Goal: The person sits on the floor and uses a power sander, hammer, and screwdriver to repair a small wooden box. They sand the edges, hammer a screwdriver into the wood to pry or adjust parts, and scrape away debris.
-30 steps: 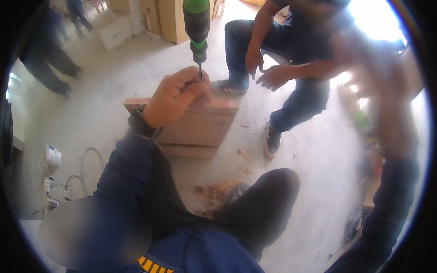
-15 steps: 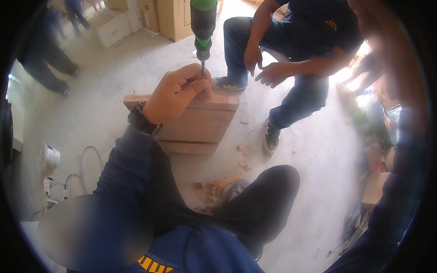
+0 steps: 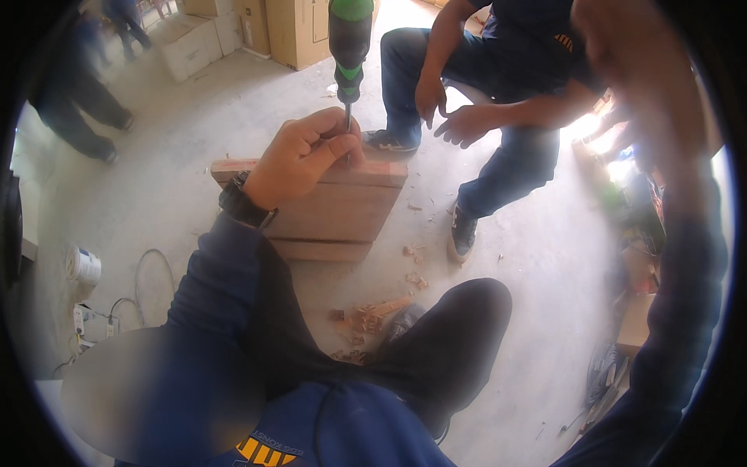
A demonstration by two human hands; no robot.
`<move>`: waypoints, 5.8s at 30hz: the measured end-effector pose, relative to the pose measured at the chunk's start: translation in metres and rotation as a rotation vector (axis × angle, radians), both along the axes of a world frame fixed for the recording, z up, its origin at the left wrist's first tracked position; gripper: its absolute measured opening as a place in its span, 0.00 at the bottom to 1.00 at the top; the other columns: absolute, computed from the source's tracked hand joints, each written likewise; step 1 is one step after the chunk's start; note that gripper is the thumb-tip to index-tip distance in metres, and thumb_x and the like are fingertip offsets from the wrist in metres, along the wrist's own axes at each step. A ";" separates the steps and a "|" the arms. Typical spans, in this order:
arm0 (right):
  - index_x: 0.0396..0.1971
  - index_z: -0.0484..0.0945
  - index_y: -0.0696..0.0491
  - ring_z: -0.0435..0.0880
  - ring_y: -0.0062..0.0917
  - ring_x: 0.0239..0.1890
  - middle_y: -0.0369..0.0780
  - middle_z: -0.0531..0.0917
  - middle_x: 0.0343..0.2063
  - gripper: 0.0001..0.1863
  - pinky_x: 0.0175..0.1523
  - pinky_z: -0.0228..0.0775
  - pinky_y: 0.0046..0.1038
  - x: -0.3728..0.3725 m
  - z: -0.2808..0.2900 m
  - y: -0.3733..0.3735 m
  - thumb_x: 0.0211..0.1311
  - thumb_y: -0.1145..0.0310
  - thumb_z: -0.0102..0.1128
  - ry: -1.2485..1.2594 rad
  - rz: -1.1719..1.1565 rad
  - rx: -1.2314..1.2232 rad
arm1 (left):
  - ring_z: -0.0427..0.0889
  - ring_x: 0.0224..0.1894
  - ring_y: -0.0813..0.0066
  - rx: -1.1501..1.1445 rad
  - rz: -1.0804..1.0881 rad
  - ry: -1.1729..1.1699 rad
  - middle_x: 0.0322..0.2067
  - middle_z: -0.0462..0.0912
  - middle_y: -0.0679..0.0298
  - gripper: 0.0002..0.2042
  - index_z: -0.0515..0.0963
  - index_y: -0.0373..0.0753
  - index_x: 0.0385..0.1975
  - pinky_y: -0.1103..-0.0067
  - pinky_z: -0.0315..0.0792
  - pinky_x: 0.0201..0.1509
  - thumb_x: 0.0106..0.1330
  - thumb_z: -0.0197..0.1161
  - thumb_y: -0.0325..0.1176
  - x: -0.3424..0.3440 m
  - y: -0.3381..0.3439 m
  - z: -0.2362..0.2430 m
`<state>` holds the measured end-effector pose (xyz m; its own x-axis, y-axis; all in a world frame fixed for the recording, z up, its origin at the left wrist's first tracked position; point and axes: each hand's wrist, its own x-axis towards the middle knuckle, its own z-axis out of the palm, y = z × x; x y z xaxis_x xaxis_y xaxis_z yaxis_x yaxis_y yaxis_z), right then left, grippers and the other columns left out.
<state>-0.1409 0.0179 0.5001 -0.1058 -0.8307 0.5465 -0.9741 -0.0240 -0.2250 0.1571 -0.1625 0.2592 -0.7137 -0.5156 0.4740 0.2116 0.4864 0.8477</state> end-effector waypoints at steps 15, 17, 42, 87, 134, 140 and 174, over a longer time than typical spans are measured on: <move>0.46 0.81 0.51 0.77 0.15 0.27 0.36 0.77 0.28 0.21 0.29 0.65 0.21 0.040 -0.020 0.002 0.77 0.47 0.55 0.321 0.055 -0.056 | 0.85 0.36 0.78 -0.044 -0.009 -0.022 0.33 0.87 0.61 0.06 0.77 0.31 0.42 0.81 0.78 0.43 0.76 0.57 0.27 0.002 0.000 0.000; 0.53 0.79 0.51 0.78 0.15 0.31 0.38 0.78 0.33 0.21 0.31 0.68 0.20 0.026 -0.009 0.005 0.77 0.48 0.55 0.139 -0.192 0.121 | 0.86 0.36 0.79 -0.064 -0.011 -0.020 0.33 0.87 0.61 0.06 0.77 0.31 0.42 0.81 0.78 0.44 0.76 0.57 0.27 0.001 -0.001 0.000; 0.48 0.80 0.54 0.66 0.11 0.18 0.32 0.76 0.24 0.16 0.24 0.55 0.16 0.017 -0.032 0.017 0.78 0.56 0.57 -0.242 -0.046 -0.033 | 0.86 0.37 0.79 -0.007 -0.040 -0.019 0.33 0.87 0.62 0.04 0.77 0.32 0.40 0.81 0.78 0.43 0.75 0.57 0.26 0.003 0.002 -0.002; 0.39 0.72 0.54 0.85 0.54 0.37 0.53 0.85 0.30 0.18 0.42 0.74 0.49 0.132 -0.262 -0.069 0.69 0.53 0.61 -0.568 -0.137 -0.005 | 0.81 0.36 0.76 -0.024 0.173 0.375 0.37 0.81 0.58 0.18 0.70 0.35 0.52 0.79 0.75 0.41 0.79 0.55 0.45 -0.025 0.026 0.058; 0.43 0.70 0.52 0.86 0.53 0.39 0.51 0.86 0.31 0.15 0.46 0.76 0.50 0.138 -0.264 -0.083 0.68 0.59 0.62 -0.515 -0.271 -0.071 | 0.68 0.17 0.83 0.054 0.243 0.481 0.22 0.72 0.67 0.25 0.70 0.39 0.38 0.84 0.65 0.20 0.80 0.46 0.60 -0.006 0.021 0.100; 0.42 0.70 0.52 0.86 0.53 0.39 0.51 0.86 0.32 0.15 0.45 0.75 0.50 0.138 -0.264 -0.082 0.68 0.58 0.62 -0.503 -0.278 -0.063 | 0.77 0.24 0.77 -0.001 0.107 0.436 0.28 0.78 0.63 0.19 0.70 0.40 0.43 0.79 0.71 0.28 0.81 0.48 0.53 -0.001 0.013 0.089; 0.40 0.72 0.52 0.86 0.52 0.37 0.51 0.86 0.30 0.13 0.43 0.76 0.47 0.141 -0.262 -0.080 0.68 0.59 0.62 -0.506 -0.284 -0.107 | 0.86 0.41 0.77 0.257 0.074 0.067 0.42 0.87 0.59 0.08 0.75 0.35 0.50 0.80 0.80 0.49 0.80 0.53 0.30 0.040 0.013 -0.005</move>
